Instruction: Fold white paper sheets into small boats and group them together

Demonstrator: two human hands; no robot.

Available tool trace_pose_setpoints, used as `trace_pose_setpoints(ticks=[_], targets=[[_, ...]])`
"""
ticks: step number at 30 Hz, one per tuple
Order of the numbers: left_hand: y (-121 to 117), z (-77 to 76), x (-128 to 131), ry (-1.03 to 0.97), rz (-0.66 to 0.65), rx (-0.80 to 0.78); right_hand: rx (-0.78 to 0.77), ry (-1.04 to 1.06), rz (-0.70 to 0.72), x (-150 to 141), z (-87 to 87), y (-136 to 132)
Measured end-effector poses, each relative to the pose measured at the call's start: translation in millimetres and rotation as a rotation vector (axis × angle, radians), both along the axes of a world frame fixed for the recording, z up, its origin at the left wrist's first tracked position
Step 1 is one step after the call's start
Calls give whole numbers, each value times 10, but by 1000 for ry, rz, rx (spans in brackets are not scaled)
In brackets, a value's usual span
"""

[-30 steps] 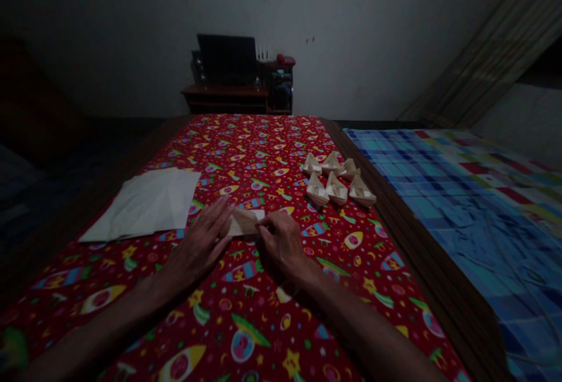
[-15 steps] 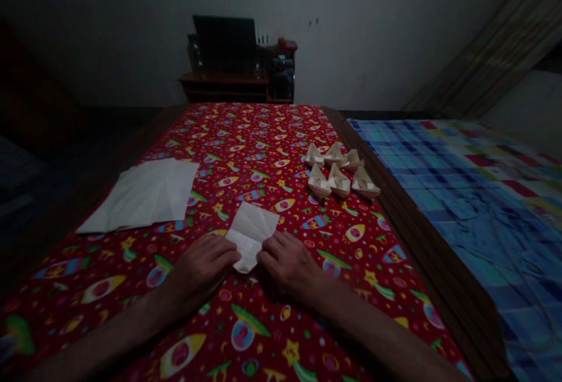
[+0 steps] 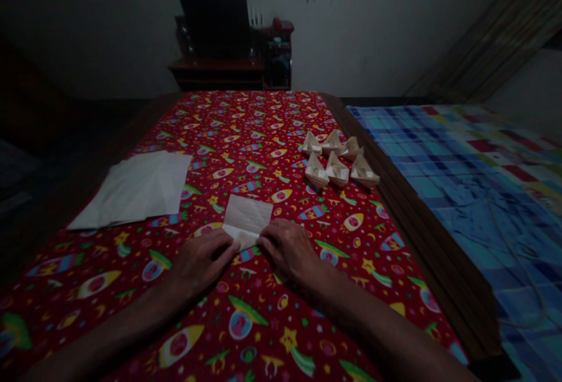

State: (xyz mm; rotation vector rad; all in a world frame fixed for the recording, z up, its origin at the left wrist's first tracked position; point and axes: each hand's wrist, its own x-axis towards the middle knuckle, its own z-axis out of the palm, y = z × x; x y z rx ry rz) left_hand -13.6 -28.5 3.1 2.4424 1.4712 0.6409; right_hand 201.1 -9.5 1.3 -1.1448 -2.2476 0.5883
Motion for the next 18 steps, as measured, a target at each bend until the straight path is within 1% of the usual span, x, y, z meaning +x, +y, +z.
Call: trace_pose_setpoints(ticks=[3,8,13,15,18], targets=[[33,16,5,53,40,9,13,-18,-55,-30,-16,5],[56,36,-7,74,41,9,69,-15,-82,-31,-36,2],[51,55,-18,67,29,-30,46,136,-154,14,-27,0],[53,55,-21,58,22,-44,46,166,-119,32,-24,-5],[56,44,-25,52,25,-35,108,111,24,52,-47,-26]])
